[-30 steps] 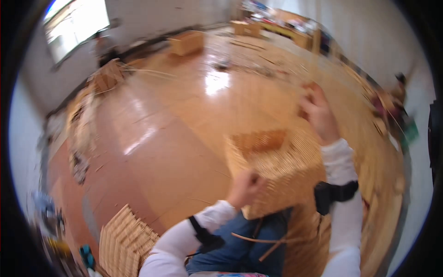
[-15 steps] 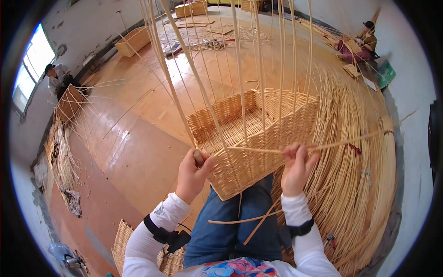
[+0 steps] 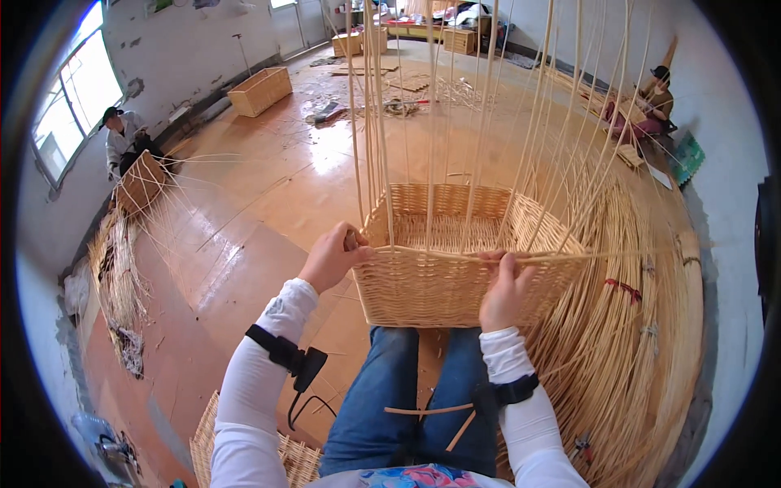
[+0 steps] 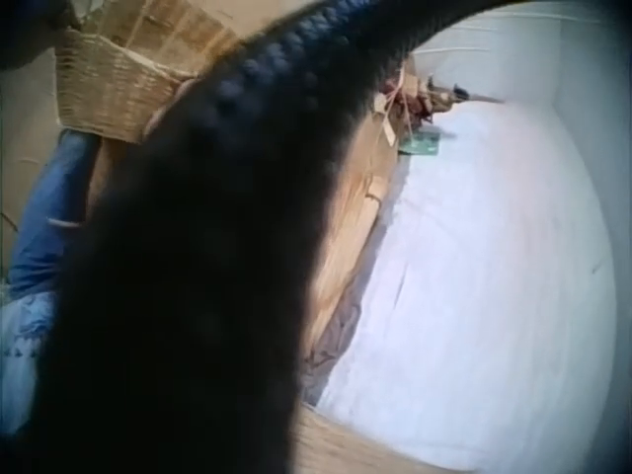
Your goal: Weaving a large wicker basket using long wooden strands.
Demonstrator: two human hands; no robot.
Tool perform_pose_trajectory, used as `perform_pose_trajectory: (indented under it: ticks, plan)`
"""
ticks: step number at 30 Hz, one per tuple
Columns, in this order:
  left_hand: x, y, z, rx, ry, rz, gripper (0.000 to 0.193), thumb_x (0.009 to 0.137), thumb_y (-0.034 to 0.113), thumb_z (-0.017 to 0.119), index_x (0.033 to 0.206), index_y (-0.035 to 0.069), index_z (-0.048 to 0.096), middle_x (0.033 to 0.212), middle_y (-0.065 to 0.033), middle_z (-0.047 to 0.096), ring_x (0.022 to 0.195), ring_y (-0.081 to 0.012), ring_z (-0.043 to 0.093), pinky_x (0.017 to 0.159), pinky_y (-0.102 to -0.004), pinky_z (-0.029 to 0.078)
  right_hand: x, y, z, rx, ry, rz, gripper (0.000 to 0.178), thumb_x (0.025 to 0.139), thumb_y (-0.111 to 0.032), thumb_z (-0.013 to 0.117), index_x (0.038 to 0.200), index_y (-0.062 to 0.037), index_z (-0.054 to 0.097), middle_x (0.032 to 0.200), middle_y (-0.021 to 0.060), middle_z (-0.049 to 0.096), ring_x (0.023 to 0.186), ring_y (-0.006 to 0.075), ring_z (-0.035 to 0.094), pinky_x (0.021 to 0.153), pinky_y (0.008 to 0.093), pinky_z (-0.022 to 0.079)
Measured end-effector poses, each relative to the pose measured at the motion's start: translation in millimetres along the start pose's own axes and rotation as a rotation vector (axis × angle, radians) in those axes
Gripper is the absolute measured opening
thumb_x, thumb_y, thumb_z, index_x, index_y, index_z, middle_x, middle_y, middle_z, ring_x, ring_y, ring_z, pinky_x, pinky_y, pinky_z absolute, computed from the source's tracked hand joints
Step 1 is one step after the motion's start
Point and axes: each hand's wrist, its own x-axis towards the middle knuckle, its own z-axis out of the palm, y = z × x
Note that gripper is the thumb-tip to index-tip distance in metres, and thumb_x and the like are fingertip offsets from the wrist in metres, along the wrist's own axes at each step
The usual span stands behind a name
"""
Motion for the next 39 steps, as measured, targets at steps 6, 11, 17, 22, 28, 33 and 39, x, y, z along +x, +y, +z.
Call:
perform_pose_trajectory:
  ticks: [6, 11, 17, 22, 28, 33, 39]
  plan:
    - [-24, -17, 28, 0.147, 0.456, 0.069, 0.033, 0.081, 0.017, 0.074, 0.105, 0.002, 0.057, 0.082, -0.0089, 0.06, 0.081, -0.0272, 0.059, 0.079, -0.0384, 0.047, -24, 34, -6, -0.177, -0.016, 0.034, 0.014, 0.103, -0.012, 0.046, 0.113, -0.006, 0.041, 0.099, 0.0105, 0.061, 0.095, 0.0166, 0.058, 0.09, 0.0316, 0.043]
    - [-22, 17, 76, -0.055, 0.383, 0.343, 0.031, 0.083, 0.018, 0.072, 0.106, 0.004, 0.057, 0.092, -0.0123, 0.067, 0.104, -0.0292, 0.06, 0.094, -0.0461, 0.04, -23, 41, -9, -0.299, -0.039, 0.012, 0.013, 0.102, -0.009, 0.046, 0.113, -0.0071, 0.038, 0.095, 0.0121, 0.064, 0.086, 0.0152, 0.059, 0.084, 0.0294, 0.045]
    - [15, 19, 78, 0.039, -0.034, 0.145, 0.032, 0.084, 0.035, 0.073, 0.092, 0.007, 0.06, 0.082, -0.0077, 0.068, 0.083, -0.025, 0.063, 0.094, -0.0398, 0.031, 4, -14, -17, -0.089, 0.016, 0.151, 0.029, 0.097, -0.004, 0.052, 0.121, -0.0091, 0.036, 0.102, 0.0115, 0.064, 0.088, 0.0178, 0.061, 0.076, 0.0304, 0.05]
    - [8, 13, 93, -0.003, 0.146, 0.209, 0.03, 0.083, 0.035, 0.072, 0.083, 0.008, 0.058, 0.073, -0.0056, 0.065, 0.075, -0.0248, 0.061, 0.087, -0.039, 0.034, 29, -68, 4, -0.685, -0.428, -0.154, 0.026, 0.093, -0.001, 0.057, 0.117, -0.0054, 0.049, 0.112, 0.0124, 0.061, 0.102, 0.0203, 0.061, 0.088, 0.0331, 0.05]
    - [8, 20, 102, 0.031, 0.351, 0.181, 0.033, 0.083, 0.036, 0.072, 0.073, 0.008, 0.058, 0.066, -0.0064, 0.06, 0.063, -0.0267, 0.054, 0.083, -0.0378, 0.033, 62, -73, 164, -1.095, -0.734, -0.887, 0.061, 0.091, -0.001, 0.059, 0.147, -0.011, 0.035, 0.125, 0.0137, 0.058, 0.107, 0.0208, 0.06, 0.09, 0.0342, 0.05]
    - [10, 14, 83, -0.025, 0.249, 0.098, 0.037, 0.081, 0.038, 0.074, 0.07, 0.007, 0.055, 0.062, -0.0075, 0.059, 0.06, -0.0281, 0.051, 0.082, -0.0379, 0.034, 44, -60, 81, -0.331, -0.253, -0.391, 0.051, 0.104, -0.016, 0.04, 0.153, -0.0159, 0.023, 0.081, 0.0015, 0.053, 0.067, 0.0113, 0.05, 0.068, 0.0326, 0.053]
    - [16, 20, 92, -0.17, 0.218, -0.049, 0.049, 0.072, 0.051, 0.079, 0.067, 0.007, 0.055, 0.059, -0.0058, 0.058, 0.062, -0.0244, 0.055, 0.098, -0.0431, 0.026, -16, -38, 0, -0.076, 0.113, -0.238, 0.048, 0.107, -0.027, 0.033, 0.151, -0.0162, 0.018, 0.077, 0.0033, 0.049, 0.071, 0.0149, 0.049, 0.078, 0.0417, 0.053]
